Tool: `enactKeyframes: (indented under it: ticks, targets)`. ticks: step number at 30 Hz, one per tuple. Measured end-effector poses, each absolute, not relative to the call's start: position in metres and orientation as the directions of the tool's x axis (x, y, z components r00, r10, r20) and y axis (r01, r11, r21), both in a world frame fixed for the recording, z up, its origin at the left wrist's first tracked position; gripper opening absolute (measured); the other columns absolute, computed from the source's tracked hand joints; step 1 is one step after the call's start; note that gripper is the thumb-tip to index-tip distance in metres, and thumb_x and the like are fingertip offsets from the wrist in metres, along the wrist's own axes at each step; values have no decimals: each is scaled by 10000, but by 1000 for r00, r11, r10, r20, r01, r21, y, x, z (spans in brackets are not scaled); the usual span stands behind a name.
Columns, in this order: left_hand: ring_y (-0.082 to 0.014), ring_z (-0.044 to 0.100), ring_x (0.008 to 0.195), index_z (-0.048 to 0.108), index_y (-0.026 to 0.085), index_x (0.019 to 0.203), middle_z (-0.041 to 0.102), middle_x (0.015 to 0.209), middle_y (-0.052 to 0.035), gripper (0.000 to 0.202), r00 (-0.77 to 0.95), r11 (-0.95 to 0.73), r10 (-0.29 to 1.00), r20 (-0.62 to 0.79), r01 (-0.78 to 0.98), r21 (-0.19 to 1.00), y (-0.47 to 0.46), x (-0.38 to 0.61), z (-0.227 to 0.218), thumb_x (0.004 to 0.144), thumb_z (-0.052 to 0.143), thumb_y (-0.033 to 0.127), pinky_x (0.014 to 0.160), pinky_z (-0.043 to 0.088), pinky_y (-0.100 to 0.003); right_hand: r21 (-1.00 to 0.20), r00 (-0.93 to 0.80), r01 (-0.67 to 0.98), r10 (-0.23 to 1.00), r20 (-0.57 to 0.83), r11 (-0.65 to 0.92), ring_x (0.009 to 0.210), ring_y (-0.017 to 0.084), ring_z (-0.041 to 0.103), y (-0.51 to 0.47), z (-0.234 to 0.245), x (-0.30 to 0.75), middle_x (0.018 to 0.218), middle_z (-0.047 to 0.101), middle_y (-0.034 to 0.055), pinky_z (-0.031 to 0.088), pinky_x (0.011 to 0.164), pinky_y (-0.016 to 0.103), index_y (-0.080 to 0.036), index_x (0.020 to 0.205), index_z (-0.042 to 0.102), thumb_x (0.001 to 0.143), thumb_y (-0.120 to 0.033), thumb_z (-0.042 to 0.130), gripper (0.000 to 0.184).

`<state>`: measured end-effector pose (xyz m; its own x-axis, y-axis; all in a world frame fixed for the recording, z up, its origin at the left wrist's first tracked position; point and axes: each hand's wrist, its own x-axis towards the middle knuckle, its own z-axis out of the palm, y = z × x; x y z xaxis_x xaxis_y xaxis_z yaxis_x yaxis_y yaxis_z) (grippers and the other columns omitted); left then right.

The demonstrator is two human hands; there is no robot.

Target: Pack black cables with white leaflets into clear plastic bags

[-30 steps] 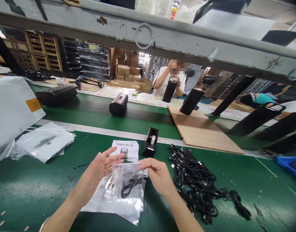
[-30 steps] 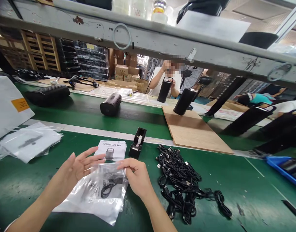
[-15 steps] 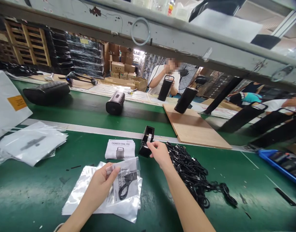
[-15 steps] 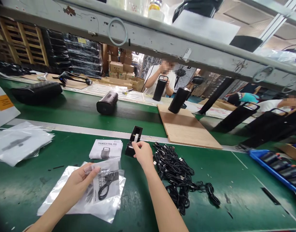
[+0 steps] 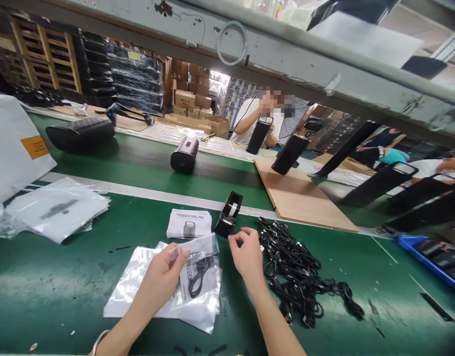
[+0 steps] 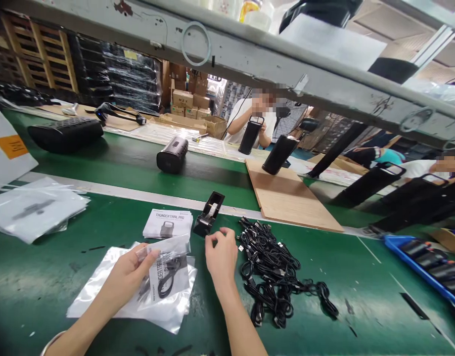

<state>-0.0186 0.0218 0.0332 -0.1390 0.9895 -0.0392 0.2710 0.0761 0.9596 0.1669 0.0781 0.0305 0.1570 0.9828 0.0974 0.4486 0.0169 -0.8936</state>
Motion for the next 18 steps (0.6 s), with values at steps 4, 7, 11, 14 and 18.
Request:
enactKeyframes:
  ticks: [4, 7, 11, 14, 18]
  targets:
    - [-163, 520, 543, 578, 214, 697, 556, 551, 31, 309, -139, 75, 990, -35, 295, 953, 20, -16, 37, 772, 465, 491, 503, 400, -236, -961, -57, 277, 998, -35, -18, 612, 151, 524, 51, 42, 160, 683, 551, 13, 429, 604, 278, -189, 639, 568, 755, -412, 549, 252]
    - [-152, 502, 531, 564, 218, 697, 542, 542, 41, 305, -137, 84, 990, -35, 372, 924, 14, -11, 40, 788, 441, 482, 493, 379, -224, -977, -211, 132, 958, -195, -170, 414, 85, 410, 40, 45, 142, 526, 532, -25, 342, 431, 213, -174, 597, 521, 760, -432, 544, 306]
    - [-134, 475, 505, 556, 219, 711, 537, 538, 50, 282, -165, 108, 985, -41, 421, 901, 5, -4, 44, 795, 441, 463, 473, 359, -209, -926, -207, 306, 934, -290, -220, 313, 75, 363, 40, 42, 128, 465, 569, -16, 272, 358, 207, -183, 576, 512, 760, -460, 527, 334]
    - [-126, 450, 504, 534, 211, 662, 490, 519, 54, 296, -180, 109, 983, -39, 401, 910, 2, -6, 45, 791, 453, 466, 475, 358, -203, -836, -192, 540, 953, -233, -96, 358, 106, 425, 36, 41, 131, 379, 509, -20, 293, 408, 224, -196, 469, 479, 758, -527, 499, 440]
    - [-133, 494, 542, 545, 199, 715, 538, 561, 40, 297, -169, 149, 980, -108, 253, 956, -5, -25, 47, 766, 496, 487, 514, 404, -210, -701, -192, 711, 974, -122, 52, 480, 133, 480, 33, 39, 145, 477, 526, -34, 291, 460, 233, -208, 501, 478, 661, -476, 633, 349]
